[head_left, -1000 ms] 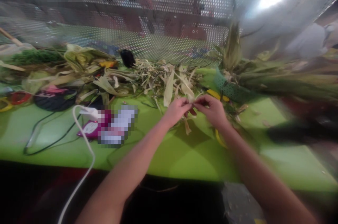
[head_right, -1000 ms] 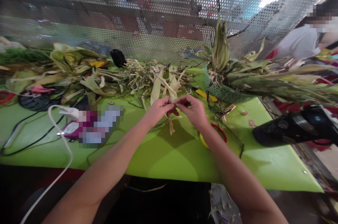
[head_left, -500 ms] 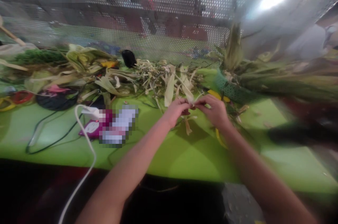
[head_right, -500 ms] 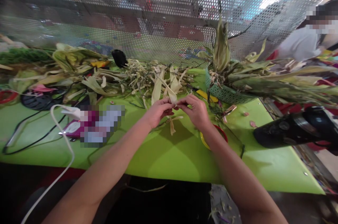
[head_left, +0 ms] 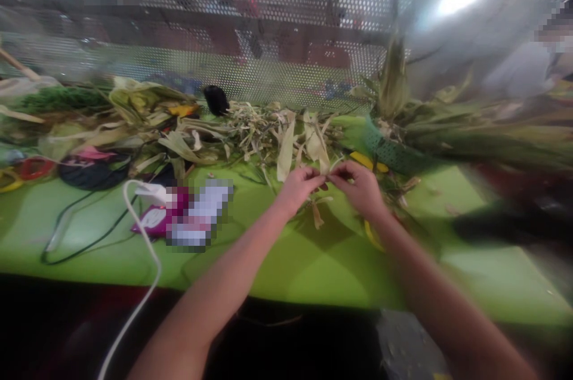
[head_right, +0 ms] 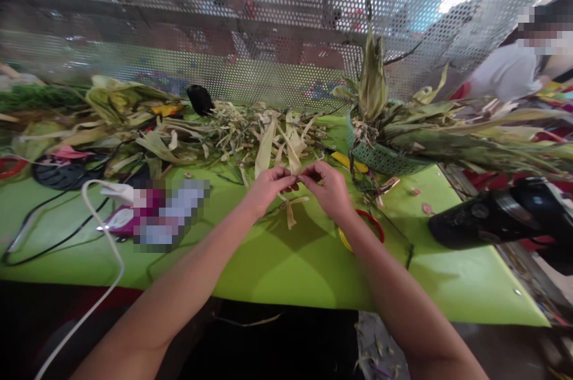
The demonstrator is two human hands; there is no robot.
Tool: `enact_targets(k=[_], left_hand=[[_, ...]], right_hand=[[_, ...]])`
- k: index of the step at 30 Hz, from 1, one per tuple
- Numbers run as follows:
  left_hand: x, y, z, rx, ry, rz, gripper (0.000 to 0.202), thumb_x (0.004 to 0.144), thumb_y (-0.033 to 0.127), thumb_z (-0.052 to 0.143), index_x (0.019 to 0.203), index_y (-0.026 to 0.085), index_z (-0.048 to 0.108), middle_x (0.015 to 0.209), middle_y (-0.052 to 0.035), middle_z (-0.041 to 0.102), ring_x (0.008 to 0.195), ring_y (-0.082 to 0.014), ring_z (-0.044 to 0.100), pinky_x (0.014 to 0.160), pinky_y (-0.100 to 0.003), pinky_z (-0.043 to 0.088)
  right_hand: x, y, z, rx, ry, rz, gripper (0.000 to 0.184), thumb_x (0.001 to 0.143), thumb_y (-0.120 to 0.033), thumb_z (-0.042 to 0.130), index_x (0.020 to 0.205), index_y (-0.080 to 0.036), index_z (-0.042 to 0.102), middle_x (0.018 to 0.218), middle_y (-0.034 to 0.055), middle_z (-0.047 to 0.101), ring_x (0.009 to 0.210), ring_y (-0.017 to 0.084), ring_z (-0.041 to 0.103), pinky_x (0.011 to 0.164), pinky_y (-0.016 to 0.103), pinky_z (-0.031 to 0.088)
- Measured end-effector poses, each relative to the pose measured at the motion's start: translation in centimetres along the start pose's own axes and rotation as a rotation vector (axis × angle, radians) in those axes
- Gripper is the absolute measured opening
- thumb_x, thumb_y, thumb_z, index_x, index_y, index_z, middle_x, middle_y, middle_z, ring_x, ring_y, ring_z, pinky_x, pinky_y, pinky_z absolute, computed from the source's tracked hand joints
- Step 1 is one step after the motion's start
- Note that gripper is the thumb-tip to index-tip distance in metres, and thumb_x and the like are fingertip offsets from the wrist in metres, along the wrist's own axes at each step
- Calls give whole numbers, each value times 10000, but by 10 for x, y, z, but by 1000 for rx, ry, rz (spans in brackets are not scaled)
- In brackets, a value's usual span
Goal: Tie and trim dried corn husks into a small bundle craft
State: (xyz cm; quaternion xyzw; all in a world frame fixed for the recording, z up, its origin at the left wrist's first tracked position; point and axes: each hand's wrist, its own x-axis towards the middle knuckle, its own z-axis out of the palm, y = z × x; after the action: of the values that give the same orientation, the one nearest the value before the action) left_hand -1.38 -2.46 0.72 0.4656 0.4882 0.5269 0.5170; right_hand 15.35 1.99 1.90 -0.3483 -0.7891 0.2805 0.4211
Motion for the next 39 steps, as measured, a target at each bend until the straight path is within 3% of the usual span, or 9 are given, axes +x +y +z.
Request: enact_targets(k=[8,14,18,26,31,39], left_hand=[[2,-3,2,-309,39,-106,157,715,238,697,664,139,586,610,-4,583,589,-95,543,652,-265,431],[2,-2,2,-403,31,-178,114,665,160,681,702,152,573,667,7,598,613,-90,558,659,-258,458],[1,1,3,-401,49,-200,112,658,140,662,732,160,579,622,39,560,536,-64,481,655,-261,466],[0,-2,6,-319,49,-96,123,714,224,702,778,162,617,786,-9,648,726,-100,591,749,-275,465],[-2,1,5,-114,4,31,180,750,317,700,790,148,652,782,-35,660,736,-121,572,700,-273,418],[-2,-2,2,111,19,96,200,799,349,645,826,151,658,775,-40,687,712,-129,582,708,-274,418]], right_hand=[[1,-5,-3,-59,11,-217,77,826,-217,711,900,-231,723,836,19,698,766,162,638,697,291,523],[1,-1,-4,-110,1,-248,46,828,-215,714,871,-230,720,833,21,701,776,168,649,709,297,530],[2,-1,-4,-104,-10,-239,26,834,-219,705,856,-228,714,848,21,694,792,167,646,724,293,522],[-1,-4,-2,-34,-1,-2,88,830,-292,685,815,-208,667,782,19,681,713,164,621,659,294,500],[-2,-5,0,47,27,92,141,810,-318,688,771,-199,624,730,15,674,673,154,609,642,291,490],[4,2,2,446,9,270,396,682,-423,799,922,-201,575,735,-17,615,664,136,597,631,280,504]])
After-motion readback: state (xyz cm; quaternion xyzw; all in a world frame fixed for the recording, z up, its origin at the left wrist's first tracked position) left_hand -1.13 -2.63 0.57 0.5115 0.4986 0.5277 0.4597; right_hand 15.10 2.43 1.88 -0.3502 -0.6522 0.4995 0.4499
